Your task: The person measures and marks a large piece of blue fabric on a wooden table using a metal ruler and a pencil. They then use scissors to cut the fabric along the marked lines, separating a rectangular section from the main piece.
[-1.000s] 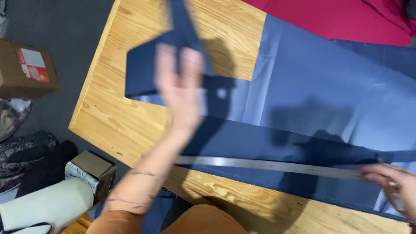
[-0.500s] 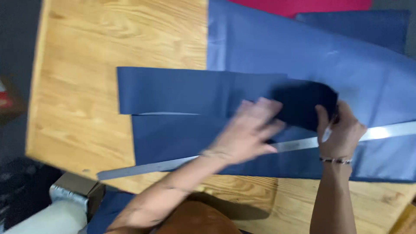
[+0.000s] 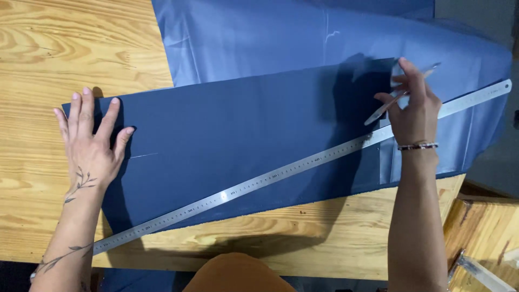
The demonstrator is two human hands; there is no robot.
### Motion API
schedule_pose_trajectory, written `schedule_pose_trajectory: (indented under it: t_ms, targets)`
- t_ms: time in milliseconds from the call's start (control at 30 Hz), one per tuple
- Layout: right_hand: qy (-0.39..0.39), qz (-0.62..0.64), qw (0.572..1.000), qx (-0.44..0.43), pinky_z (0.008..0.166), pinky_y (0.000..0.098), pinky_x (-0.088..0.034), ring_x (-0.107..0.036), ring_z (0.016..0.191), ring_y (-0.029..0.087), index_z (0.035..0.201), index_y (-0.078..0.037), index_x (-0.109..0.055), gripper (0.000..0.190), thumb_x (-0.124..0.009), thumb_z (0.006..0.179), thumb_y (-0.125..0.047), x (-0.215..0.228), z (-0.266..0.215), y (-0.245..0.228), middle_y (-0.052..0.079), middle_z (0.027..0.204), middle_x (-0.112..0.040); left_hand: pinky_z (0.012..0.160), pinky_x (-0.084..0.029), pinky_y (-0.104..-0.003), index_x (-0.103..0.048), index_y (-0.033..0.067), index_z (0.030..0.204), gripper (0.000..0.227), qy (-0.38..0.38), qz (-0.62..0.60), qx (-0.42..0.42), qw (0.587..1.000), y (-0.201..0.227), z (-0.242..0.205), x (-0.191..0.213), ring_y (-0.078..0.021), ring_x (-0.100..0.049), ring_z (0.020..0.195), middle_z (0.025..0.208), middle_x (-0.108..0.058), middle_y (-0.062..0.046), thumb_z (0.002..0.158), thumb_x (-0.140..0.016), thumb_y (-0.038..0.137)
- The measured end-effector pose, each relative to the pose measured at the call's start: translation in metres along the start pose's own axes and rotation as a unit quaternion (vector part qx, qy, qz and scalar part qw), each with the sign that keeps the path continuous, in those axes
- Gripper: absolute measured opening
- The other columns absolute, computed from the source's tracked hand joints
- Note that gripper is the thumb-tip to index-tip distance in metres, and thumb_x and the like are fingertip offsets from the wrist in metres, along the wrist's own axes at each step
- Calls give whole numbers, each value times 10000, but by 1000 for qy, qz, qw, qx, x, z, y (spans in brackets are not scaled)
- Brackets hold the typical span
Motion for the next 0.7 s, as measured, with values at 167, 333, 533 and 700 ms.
schedule_pose_trajectory:
  t_ms: [167, 333, 533, 700]
  targets:
    - [75, -30, 995, 52, 962, 510, -486, -620, 1153, 442, 1358, 65, -725, 281, -594, 1111, 93, 17, -15, 5, 282, 1278, -626, 1227, -183, -760, -627, 11, 1563, 534, -11, -6, -4, 1000, -13, -3, -2, -581, -324, 1548, 1692, -341, -366, 1125, -640, 316]
    - [-14, 71, 997, 10, 1128, 592, -482, -411, 1501, 506, 1428, -71, -639, 592, -511, 986, 301, -11, -30, 15, 263, 1489, -481, 1242, -236, -766, -631, 28, 1558, 566, -29, -3, -23, 999, -19, -4, 2, -554, -304, 1575, 1718, -323, -348, 1088, -651, 343]
    - [-65, 68, 996, 4, 1284, 620, -193, -246, 1533, 548, 1482, -146, -604, 423, -647, 1070, -62, -31, -35, 29, 265, 1613, -356, 1236, -277, -784, -641, 24, 1535, 570, -38, -7, -19, 999, -28, -5, 0, -573, -333, 1571, 1722, -329, -345, 1038, -720, 293]
    - [-54, 89, 994, 38, 1285, 700, -140, -273, 1564, 629, 1505, -53, -608, 435, -666, 1083, 34, -40, -42, 45, 370, 1649, -379, 1229, -221, -721, -576, 164, 1553, 544, -41, -19, 0, 999, -41, -14, 0, -533, -280, 1557, 1696, -301, -272, 1059, -674, 369]
Point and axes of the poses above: each hand's wrist, its own z-axis towards the middle knuckle, its own x-axis out of the back of the hand, y = z × x, the point moved 4 cm from there along z, towards the middle knuckle
